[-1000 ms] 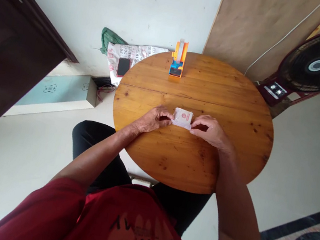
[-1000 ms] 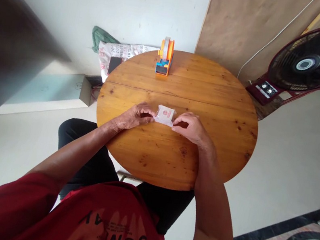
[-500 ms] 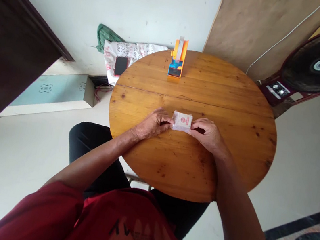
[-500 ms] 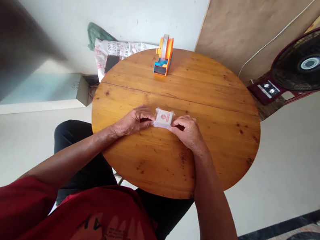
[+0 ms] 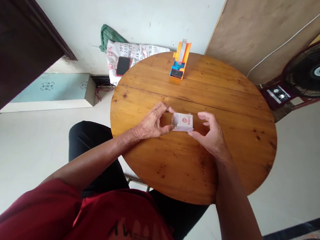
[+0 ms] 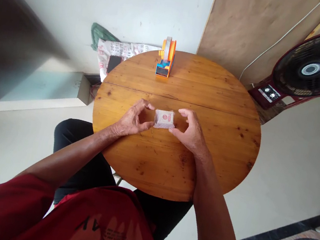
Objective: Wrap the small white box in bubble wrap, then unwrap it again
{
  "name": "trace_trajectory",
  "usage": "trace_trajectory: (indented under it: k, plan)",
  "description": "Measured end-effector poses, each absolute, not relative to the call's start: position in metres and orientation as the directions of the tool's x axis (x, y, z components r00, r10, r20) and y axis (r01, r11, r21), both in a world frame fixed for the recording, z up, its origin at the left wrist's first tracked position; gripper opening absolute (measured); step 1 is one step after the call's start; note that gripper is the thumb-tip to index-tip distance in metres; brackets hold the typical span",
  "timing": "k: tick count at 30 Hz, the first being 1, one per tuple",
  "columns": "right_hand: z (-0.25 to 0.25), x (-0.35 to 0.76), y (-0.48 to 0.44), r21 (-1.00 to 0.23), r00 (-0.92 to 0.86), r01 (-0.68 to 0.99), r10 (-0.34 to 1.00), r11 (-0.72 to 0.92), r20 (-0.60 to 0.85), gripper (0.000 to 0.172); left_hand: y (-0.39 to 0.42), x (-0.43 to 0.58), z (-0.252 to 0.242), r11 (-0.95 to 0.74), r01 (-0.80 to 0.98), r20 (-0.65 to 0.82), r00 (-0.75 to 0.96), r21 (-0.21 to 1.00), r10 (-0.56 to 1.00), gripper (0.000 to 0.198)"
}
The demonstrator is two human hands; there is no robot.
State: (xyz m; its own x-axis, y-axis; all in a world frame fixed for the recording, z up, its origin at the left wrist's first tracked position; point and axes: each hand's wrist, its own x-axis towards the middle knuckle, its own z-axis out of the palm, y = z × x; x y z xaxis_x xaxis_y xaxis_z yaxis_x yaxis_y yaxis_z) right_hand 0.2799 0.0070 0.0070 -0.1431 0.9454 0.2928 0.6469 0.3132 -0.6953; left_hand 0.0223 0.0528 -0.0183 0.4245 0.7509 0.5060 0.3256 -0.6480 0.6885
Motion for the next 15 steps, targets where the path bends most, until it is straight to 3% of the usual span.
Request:
trace_trajectory:
  k: [3, 5, 9, 15]
  plan:
    - [0.003, 0.278, 0.013, -0.688, -0.181, 0.646, 0.942, 0.330, 0.282, 0.086, 0.056, 0.026, -0.021, -0.654, 0.287, 0.479, 0.489, 0.701, 0.729, 0.076]
    - [0.002, 0.275, 0.017, -0.677, -0.230, 0.652, 0.940, 0.342, 0.254, 0.090, 0.057, 0.027, -0.023, -0.636, 0.264, 0.436, 0.539, 0.725, 0.721, 0.085]
    - [0.005, 0.267, 0.020, -0.635, -0.272, 0.679, 0.929, 0.369, 0.249, 0.066, 0.056, 0.029, -0.025, -0.607, 0.241, 0.379, 0.595, 0.758, 0.709, 0.094]
    - [0.011, 0.263, 0.009, -0.535, -0.282, 0.760, 0.929, 0.369, 0.240, 0.055, 0.056, 0.030, -0.024, -0.581, 0.174, 0.376, 0.610, 0.795, 0.697, 0.066]
